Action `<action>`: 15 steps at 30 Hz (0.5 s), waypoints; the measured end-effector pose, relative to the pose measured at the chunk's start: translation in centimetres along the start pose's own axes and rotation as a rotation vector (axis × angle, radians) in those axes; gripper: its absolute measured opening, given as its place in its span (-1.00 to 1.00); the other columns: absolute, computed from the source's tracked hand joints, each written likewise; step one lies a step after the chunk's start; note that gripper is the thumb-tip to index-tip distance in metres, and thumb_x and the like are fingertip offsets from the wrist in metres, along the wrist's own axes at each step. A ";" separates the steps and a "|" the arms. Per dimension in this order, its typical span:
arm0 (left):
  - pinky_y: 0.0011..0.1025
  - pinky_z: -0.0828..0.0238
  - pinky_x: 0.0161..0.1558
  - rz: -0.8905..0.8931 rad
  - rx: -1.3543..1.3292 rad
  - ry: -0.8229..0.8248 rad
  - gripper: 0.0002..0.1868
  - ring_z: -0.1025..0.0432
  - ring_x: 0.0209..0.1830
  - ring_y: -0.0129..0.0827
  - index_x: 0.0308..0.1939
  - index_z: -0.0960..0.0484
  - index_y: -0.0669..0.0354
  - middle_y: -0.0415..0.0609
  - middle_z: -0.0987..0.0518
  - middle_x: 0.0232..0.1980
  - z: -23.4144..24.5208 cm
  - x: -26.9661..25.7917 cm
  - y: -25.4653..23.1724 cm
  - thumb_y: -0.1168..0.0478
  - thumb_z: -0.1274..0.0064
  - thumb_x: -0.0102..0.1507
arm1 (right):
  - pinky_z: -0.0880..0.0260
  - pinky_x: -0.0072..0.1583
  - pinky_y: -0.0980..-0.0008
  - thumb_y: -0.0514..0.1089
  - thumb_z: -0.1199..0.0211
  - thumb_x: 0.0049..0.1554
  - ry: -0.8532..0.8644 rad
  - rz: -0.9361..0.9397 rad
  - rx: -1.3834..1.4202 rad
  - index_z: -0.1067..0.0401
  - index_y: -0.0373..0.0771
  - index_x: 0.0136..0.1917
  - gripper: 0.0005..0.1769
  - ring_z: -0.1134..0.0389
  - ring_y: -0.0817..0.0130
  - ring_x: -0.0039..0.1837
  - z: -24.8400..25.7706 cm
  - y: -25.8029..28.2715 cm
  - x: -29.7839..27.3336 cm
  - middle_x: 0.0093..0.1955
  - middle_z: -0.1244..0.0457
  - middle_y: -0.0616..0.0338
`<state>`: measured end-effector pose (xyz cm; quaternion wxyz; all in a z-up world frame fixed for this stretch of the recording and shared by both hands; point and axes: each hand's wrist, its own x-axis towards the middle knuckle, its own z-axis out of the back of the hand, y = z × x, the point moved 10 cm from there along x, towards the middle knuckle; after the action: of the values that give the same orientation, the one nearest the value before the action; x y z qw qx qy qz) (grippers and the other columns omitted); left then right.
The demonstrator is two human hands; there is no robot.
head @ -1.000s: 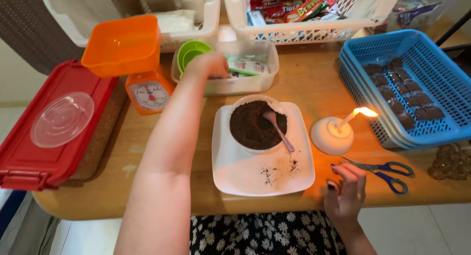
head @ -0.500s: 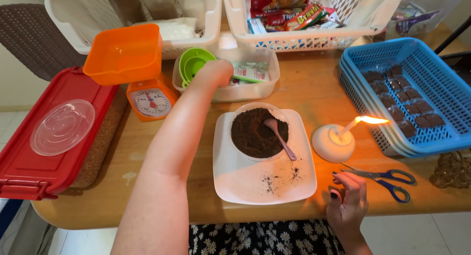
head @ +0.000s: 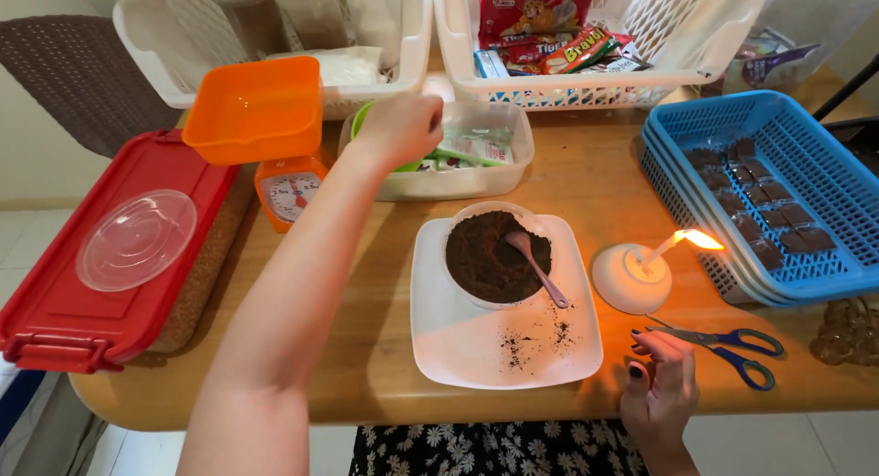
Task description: Packaging dark powder into small plastic bags and sealing them using a candle flame
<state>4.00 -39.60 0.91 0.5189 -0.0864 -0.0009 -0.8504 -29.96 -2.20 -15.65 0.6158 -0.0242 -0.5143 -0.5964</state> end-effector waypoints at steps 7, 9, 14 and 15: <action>-0.09 -0.32 -0.24 -0.195 -0.327 -0.568 -0.95 -0.48 -0.26 -0.07 -0.13 -0.52 0.09 -0.03 -0.61 -0.23 13.8 -14.7 -8.2 0.31 -0.05 0.43 | -0.49 0.07 0.20 0.13 0.03 0.50 0.014 -0.020 -0.030 -0.50 -0.29 0.36 -0.49 -0.44 0.12 0.09 -0.1 -0.5 0.0 0.30 -0.32 -0.18; -0.23 -0.34 -0.11 -0.264 -0.451 -0.636 -0.91 -0.46 -0.18 -0.17 -0.10 -0.52 0.09 -0.08 -0.57 -0.20 15.1 -20.1 -10.8 0.38 -0.06 0.43 | -0.48 0.08 0.19 0.12 0.02 0.49 0.013 -0.029 -0.030 -0.50 -0.28 0.36 -0.50 -0.45 0.13 0.09 0.0 -0.3 0.1 0.28 -0.33 -0.15; -0.20 -0.49 0.07 -0.341 -0.701 -0.799 -0.89 -0.57 -0.08 -0.08 0.00 -0.60 0.18 0.04 -0.67 -0.04 12.2 -32.4 -14.6 0.28 0.03 0.51 | -0.46 0.11 0.22 0.13 0.05 0.48 -0.011 0.018 0.019 -0.50 -0.30 0.34 -0.48 -0.43 0.16 0.11 0.8 1.5 0.9 0.26 -0.35 -0.12; -0.20 -0.49 0.07 -0.343 -0.700 -0.798 -0.89 -0.57 -0.08 -0.08 0.00 -0.60 0.18 0.04 -0.67 -0.04 5.4 -32.3 -14.8 0.28 0.03 0.51 | -0.45 0.15 0.22 0.14 0.07 0.49 -0.026 0.042 0.036 -0.49 -0.33 0.32 -0.46 -0.42 0.14 0.12 1.2 2.1 0.8 0.24 -0.35 -0.13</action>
<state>6.13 -3.75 2.75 0.2730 -0.5677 0.0713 -0.7734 -29.31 -1.39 -13.29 0.6218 -0.0318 -0.5324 -0.5735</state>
